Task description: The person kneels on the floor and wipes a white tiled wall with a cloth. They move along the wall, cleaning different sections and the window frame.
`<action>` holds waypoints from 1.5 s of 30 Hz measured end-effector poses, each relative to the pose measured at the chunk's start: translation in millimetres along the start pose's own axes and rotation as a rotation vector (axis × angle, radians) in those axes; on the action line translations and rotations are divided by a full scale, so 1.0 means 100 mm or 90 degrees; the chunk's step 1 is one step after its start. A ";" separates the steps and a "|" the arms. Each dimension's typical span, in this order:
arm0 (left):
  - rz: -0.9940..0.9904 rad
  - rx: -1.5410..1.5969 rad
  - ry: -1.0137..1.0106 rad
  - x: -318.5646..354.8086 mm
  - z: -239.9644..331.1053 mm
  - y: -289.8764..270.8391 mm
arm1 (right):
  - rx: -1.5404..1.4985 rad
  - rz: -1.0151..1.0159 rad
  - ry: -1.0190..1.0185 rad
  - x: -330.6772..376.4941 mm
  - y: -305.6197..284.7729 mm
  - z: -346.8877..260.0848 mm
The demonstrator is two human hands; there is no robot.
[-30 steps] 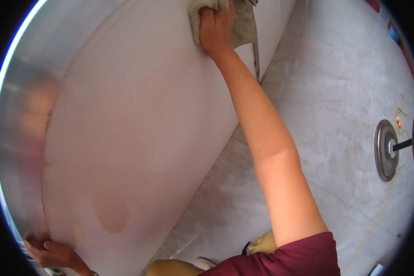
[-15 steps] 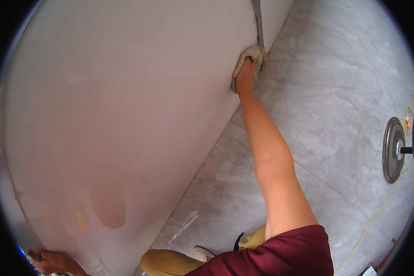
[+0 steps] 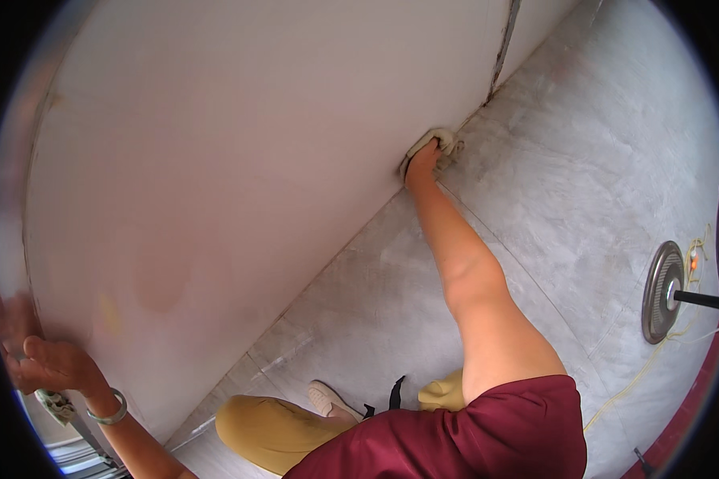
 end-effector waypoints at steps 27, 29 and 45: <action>-0.931 1.085 -0.020 0.42 3.05 -0.44 | -0.115 0.081 -0.217 1.77 0.10 -0.98; -0.955 1.093 -0.037 0.33 3.05 -0.46 | -0.063 0.056 -0.297 2.01 0.15 -1.37; -0.987 1.085 0.038 0.22 3.10 -0.60 | -0.105 -0.579 -1.252 5.26 0.22 -1.47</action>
Point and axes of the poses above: each hand's wrist, its own x-axis away from the middle knuckle, its own y-axis out of the palm, z = x × y, the point moved 8 cm from there along -x, towards the middle knuckle, and after that the axes turned 12 degrees about z, right-handed, at the moved point
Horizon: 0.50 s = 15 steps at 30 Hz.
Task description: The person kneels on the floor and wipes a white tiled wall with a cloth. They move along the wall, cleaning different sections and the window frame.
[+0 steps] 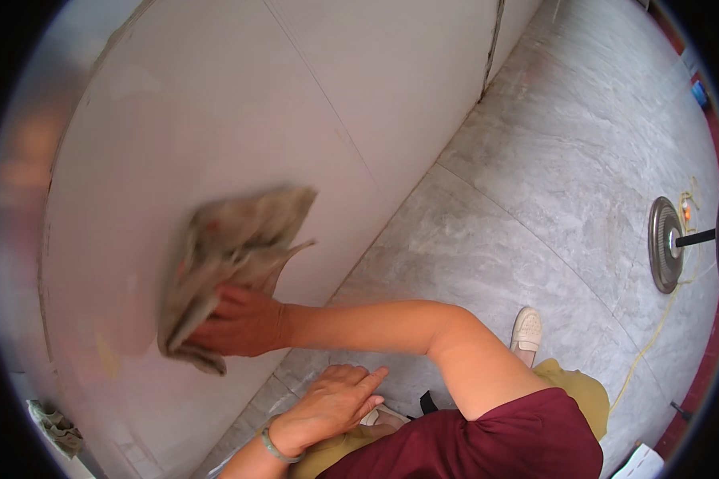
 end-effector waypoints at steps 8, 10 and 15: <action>-0.008 -0.002 -0.078 -0.11 0.17 -0.04 | -0.429 -0.064 0.458 0.34 0.20 0.26; -0.006 0.013 -0.094 -0.07 0.20 0.00 | -0.228 0.003 0.281 0.05 -0.10 0.44; -0.006 0.029 -0.103 -0.19 0.20 -0.11 | -0.393 -0.026 0.491 0.14 -0.20 1.46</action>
Point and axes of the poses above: each hand's wrist, its own x-axis away from the middle knuckle, its own y-axis out of the palm, z = x × y, the point moved 8 cm from there along -x, towards the middle knuckle, and after that the axes turned 12 degrees about z, right-handed, at the moved point
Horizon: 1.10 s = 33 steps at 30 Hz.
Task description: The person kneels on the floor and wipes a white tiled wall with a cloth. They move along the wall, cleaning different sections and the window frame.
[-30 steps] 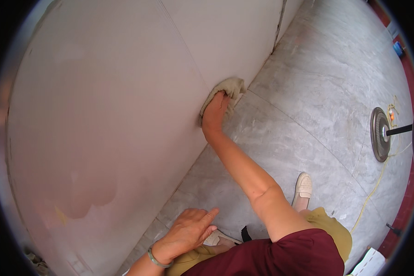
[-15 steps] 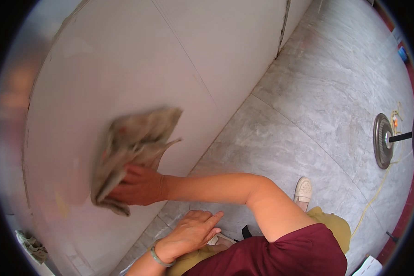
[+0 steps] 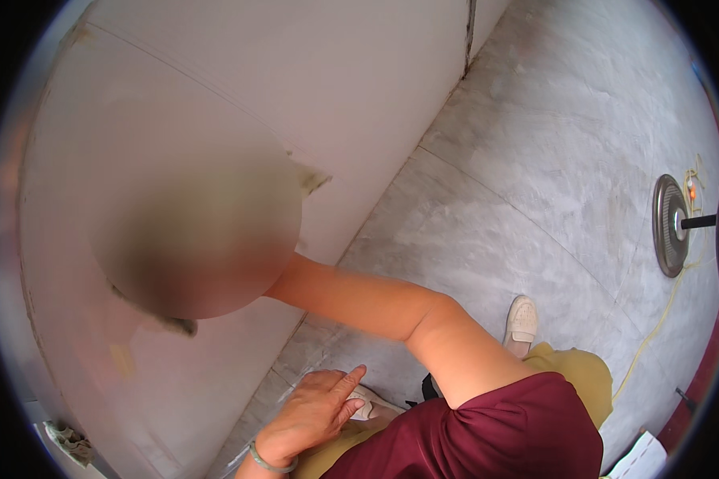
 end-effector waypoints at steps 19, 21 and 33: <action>0.024 0.005 0.016 0.16 -0.06 -0.08 | -0.048 1.031 0.450 2.35 -2.13 2.36; 0.045 0.002 0.023 0.19 -0.06 -0.09 | -0.090 1.075 0.548 2.79 -1.74 2.51; 0.057 -0.005 0.025 0.19 -0.05 -0.16 | -0.317 1.207 1.038 4.03 1.42 1.79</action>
Point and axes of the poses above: each hand's wrist, its own x-axis away from the middle knuckle, its own y-axis out of the palm, z = x × y, the point moved 8 cm from there along -x, towards the middle knuckle, and after that the axes turned 12 degrees about z, right-handed, at the moved point
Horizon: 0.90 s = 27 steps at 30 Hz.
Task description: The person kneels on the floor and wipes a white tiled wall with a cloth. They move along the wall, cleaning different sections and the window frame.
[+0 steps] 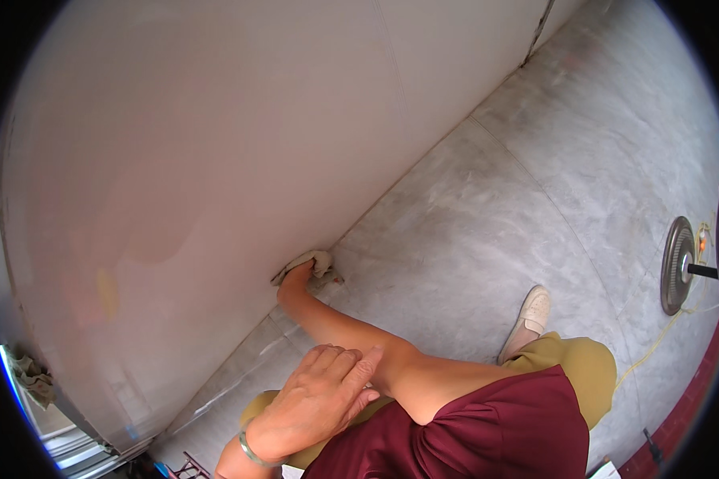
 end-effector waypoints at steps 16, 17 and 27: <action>-0.100 -0.008 -0.013 0.12 -0.03 0.35 | -0.003 -0.127 -0.001 0.18 1.19 -1.68; -0.103 -0.002 0.009 0.10 0.01 0.36 | 0.015 -0.128 -0.110 0.26 1.29 -2.10; -0.140 -0.022 -0.021 0.19 -0.05 0.47 | 0.074 -0.236 -0.867 2.21 1.73 -3.76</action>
Point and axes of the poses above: each hand's wrist, its own x-axis away from the middle knuckle, its own y-axis out of the palm, z = x × y, the point moved 8 cm from there along -x, towards the middle knuckle, and after that the axes turned 12 degrees about z, right-handed, at the moved point
